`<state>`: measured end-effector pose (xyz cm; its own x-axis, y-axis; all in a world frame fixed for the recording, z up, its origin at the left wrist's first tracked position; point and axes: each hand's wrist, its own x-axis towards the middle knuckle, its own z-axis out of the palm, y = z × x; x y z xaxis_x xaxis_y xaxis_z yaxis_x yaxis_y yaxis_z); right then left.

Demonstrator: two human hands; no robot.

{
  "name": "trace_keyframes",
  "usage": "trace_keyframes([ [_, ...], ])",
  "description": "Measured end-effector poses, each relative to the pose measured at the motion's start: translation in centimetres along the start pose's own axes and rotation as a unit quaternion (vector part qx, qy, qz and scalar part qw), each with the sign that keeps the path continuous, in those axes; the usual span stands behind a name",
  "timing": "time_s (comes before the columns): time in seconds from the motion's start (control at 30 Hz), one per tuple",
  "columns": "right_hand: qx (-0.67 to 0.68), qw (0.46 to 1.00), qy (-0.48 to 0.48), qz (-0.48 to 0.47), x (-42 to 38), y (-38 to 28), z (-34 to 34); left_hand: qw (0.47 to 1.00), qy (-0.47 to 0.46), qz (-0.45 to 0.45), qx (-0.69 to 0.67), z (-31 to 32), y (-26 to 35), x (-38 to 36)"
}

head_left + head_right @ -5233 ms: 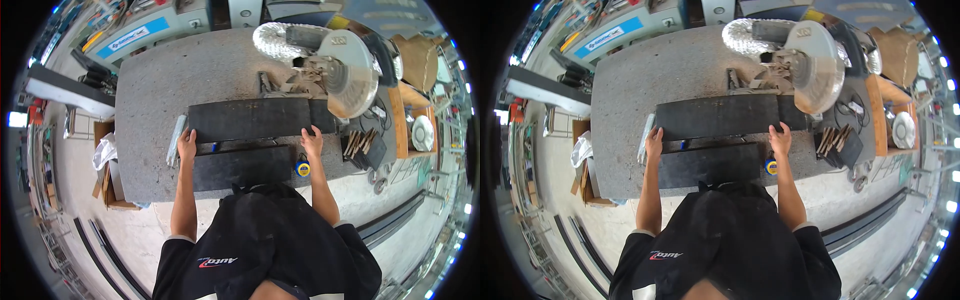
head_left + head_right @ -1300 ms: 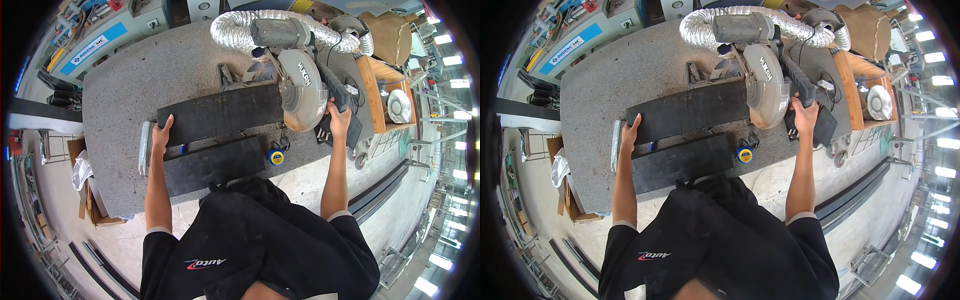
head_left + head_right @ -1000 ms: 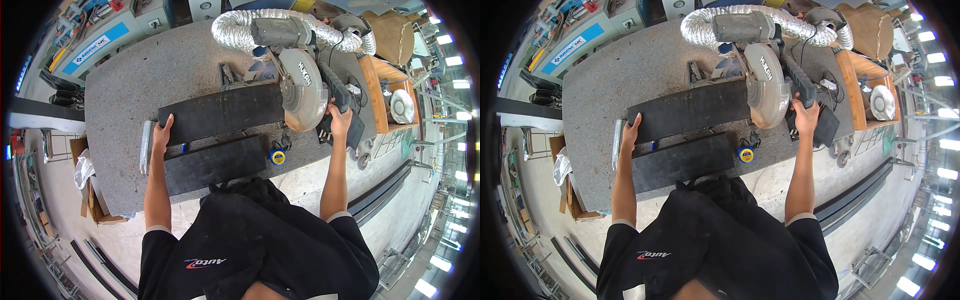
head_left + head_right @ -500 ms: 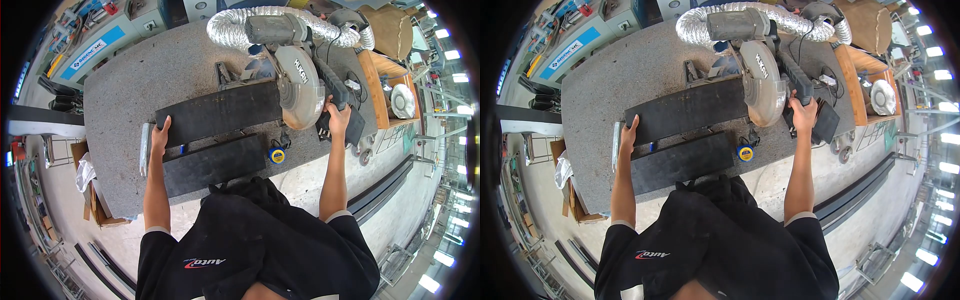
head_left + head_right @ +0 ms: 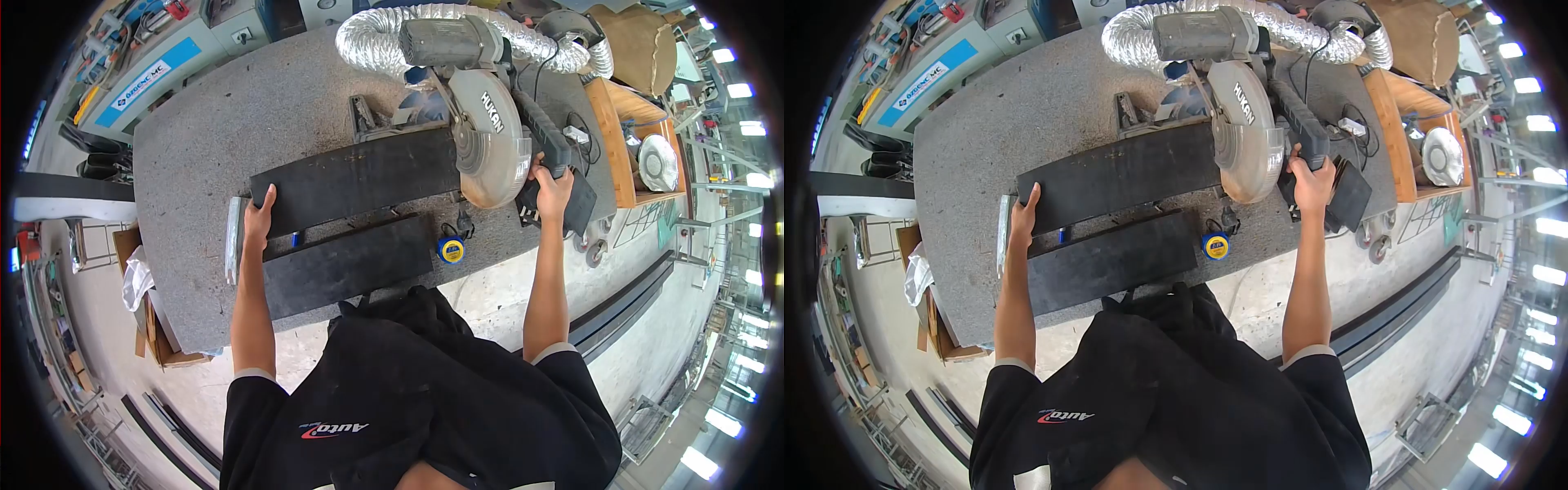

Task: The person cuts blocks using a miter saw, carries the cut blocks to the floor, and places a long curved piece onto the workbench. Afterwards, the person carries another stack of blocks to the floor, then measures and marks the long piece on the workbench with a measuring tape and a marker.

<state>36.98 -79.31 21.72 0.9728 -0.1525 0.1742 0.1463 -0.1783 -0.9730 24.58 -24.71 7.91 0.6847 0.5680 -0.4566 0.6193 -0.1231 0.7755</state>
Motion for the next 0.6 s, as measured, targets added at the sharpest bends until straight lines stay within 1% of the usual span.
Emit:
trace_keyframes([
  [0.33,0.014,1.000,-0.009,0.004,-0.04,0.34,-0.10,1.000,0.003,0.000,0.005,-0.09,0.52,-0.36],
  [0.4,0.025,1.000,-0.010,0.004,-0.06,0.51,-0.14,1.000,-0.020,-0.016,0.008,-0.20,0.46,-0.19],
  [0.5,0.045,0.999,0.001,0.005,0.00,0.75,-0.19,1.000,-0.016,-0.014,0.013,-0.16,0.41,-0.08],
  [0.6,0.030,1.000,-0.001,-0.005,-0.10,0.69,-0.21,1.000,-0.019,-0.019,0.015,-0.22,0.58,-0.30],
])
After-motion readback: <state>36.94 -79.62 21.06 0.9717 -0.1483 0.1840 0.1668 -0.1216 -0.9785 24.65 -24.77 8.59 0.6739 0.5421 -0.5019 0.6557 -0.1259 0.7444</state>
